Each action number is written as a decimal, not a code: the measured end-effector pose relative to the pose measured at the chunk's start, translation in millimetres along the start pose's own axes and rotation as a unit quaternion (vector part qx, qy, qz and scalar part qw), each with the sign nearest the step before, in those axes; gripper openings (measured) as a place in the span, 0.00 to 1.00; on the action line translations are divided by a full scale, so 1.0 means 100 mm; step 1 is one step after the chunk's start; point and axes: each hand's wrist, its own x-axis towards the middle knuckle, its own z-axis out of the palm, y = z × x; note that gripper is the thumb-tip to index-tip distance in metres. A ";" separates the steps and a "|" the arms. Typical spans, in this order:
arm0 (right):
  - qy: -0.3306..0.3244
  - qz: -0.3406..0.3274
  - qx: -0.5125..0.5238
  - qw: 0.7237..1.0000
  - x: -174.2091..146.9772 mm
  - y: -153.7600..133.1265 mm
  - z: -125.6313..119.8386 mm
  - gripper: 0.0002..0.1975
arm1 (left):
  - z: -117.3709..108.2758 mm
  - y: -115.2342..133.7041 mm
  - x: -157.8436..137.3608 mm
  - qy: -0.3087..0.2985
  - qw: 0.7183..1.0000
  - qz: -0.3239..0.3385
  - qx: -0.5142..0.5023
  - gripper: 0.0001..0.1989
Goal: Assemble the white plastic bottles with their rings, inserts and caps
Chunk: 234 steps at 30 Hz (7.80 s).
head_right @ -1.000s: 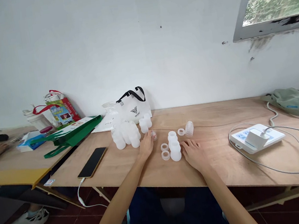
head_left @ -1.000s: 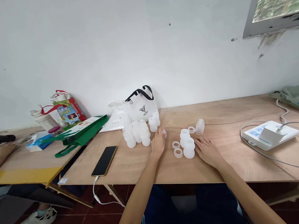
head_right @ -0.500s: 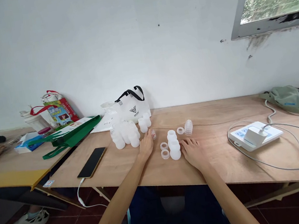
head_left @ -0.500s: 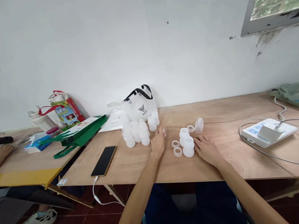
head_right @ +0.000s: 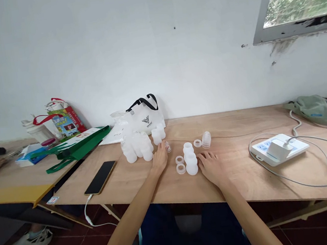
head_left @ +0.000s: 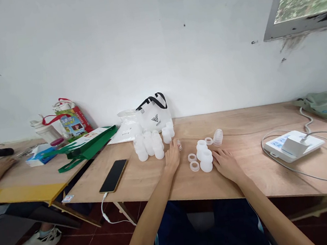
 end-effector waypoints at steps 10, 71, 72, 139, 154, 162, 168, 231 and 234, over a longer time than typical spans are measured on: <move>-0.007 0.005 -0.010 1.000 0.00 0.01 0.01 0.17 | 0.02 -0.04 0.02 0.010 1.000 -0.005 -0.027 0.18; -0.006 0.002 -0.001 1.000 0.00 -0.03 -0.04 0.16 | -0.29 -0.06 -0.66 0.054 0.976 0.056 -0.202 0.13; -0.007 0.001 -0.003 1.000 0.00 -0.02 -0.03 0.16 | -0.31 -0.07 -0.69 0.034 0.976 0.066 -0.204 0.13; 0.133 0.236 0.142 0.952 0.61 0.31 -0.44 0.27 | -0.03 -0.32 -0.77 0.037 0.990 0.132 -0.017 0.13; -0.024 0.094 0.261 0.960 0.21 0.12 -0.33 0.17 | -0.02 -0.30 -0.78 0.037 0.991 0.125 -0.019 0.13; 0.008 0.144 0.268 0.953 -0.08 0.17 -0.36 0.26 | 0.00 -0.31 -0.77 0.040 0.991 0.127 -0.017 0.13; -0.073 0.111 0.270 0.954 -0.17 0.11 -0.31 0.25 | 0.03 -0.32 -0.76 0.044 0.991 0.127 -0.022 0.13; 0.031 0.054 -0.021 0.998 -0.16 0.32 -0.05 0.22 | 0.00 -0.31 -0.75 0.047 0.990 0.135 -0.020 0.13; 0.027 0.056 -0.019 0.998 -0.16 0.32 -0.05 0.22 | 0.00 -0.30 -0.75 0.044 0.990 0.134 -0.018 0.12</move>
